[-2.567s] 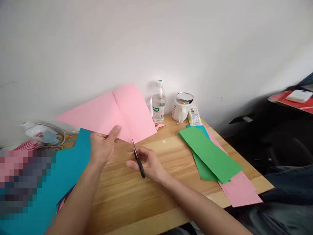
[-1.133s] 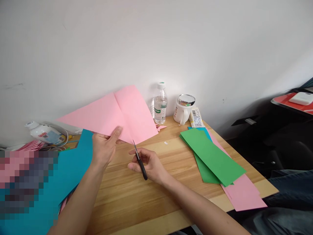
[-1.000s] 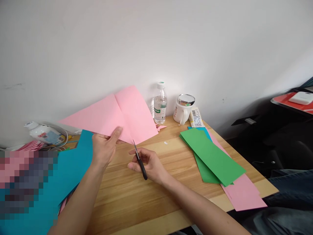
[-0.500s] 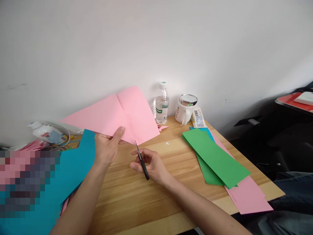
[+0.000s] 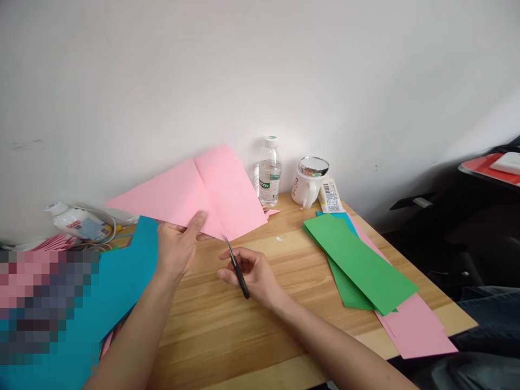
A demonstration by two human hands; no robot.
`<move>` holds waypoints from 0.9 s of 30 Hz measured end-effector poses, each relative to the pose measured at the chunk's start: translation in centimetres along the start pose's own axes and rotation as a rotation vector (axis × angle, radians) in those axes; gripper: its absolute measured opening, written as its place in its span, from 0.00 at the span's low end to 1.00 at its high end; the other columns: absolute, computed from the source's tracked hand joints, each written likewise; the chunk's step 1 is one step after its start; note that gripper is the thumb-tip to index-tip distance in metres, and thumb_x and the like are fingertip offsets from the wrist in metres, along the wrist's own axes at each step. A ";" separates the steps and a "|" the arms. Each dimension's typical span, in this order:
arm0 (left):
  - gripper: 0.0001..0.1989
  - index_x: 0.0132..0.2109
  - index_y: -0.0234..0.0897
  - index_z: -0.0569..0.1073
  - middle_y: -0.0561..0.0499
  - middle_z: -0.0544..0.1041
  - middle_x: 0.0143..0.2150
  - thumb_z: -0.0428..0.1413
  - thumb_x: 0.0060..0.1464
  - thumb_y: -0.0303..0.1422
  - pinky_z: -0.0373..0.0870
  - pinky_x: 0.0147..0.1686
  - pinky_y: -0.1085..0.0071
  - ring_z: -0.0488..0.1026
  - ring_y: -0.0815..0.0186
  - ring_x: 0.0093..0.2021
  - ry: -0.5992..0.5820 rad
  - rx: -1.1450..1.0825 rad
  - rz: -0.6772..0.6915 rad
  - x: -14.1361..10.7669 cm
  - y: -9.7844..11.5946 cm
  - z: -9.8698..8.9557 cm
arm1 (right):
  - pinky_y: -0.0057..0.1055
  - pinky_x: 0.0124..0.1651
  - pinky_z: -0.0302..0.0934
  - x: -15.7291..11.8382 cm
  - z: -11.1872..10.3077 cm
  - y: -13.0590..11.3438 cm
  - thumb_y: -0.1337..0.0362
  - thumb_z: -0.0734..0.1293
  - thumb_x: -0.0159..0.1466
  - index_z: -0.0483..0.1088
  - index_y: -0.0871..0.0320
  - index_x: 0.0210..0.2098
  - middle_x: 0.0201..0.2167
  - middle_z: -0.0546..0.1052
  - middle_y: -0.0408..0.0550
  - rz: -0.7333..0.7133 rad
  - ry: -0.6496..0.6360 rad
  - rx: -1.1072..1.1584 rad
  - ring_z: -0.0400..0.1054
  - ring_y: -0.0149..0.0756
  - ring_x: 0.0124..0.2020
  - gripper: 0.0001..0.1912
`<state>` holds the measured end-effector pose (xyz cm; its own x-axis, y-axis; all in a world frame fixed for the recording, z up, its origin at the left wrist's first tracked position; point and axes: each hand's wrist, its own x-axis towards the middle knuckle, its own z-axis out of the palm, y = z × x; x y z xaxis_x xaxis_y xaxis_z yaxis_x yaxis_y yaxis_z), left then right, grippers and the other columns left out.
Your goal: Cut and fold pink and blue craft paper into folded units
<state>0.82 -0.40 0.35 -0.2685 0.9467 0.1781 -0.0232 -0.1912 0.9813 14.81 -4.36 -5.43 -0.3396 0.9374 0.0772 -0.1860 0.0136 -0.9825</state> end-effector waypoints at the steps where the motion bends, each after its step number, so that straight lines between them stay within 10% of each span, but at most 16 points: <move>1: 0.12 0.23 0.33 0.74 0.52 0.74 0.21 0.63 0.40 0.38 0.68 0.20 0.75 0.73 0.64 0.28 -0.020 -0.026 -0.002 0.0 0.1 0.1 | 0.26 0.25 0.52 0.0 0.0 0.0 0.54 0.72 0.49 0.69 0.58 0.34 0.20 0.61 0.37 0.001 0.008 -0.008 0.54 0.26 0.22 0.19; 19: 0.09 0.28 0.31 0.77 0.48 0.79 0.30 0.65 0.37 0.31 0.70 0.39 0.68 0.75 0.63 0.34 -0.209 -0.108 -0.161 -0.2 1.0 0.1 | 0.27 0.25 0.50 0.2 -0.2 -0.6 0.51 0.72 0.48 0.69 0.58 0.33 0.19 0.59 0.37 0.034 0.032 -0.007 0.52 0.26 0.22 0.20; 27: 0.06 0.27 0.31 0.75 0.49 0.77 0.24 0.62 0.41 0.30 0.68 0.22 0.74 0.72 0.67 0.24 -0.356 0.030 -0.149 -0.3 1.8 0.0 | 0.26 0.25 0.48 0.2 -0.3 -0.9 0.53 0.72 0.48 0.69 0.59 0.32 0.19 0.58 0.36 0.039 0.023 0.012 0.50 0.25 0.21 0.19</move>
<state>0.87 -1.02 2.11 0.0869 0.9953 0.0424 -0.0072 -0.0419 0.9991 15.15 -4.12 -4.57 -0.3255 0.9449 0.0344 -0.1841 -0.0276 -0.9825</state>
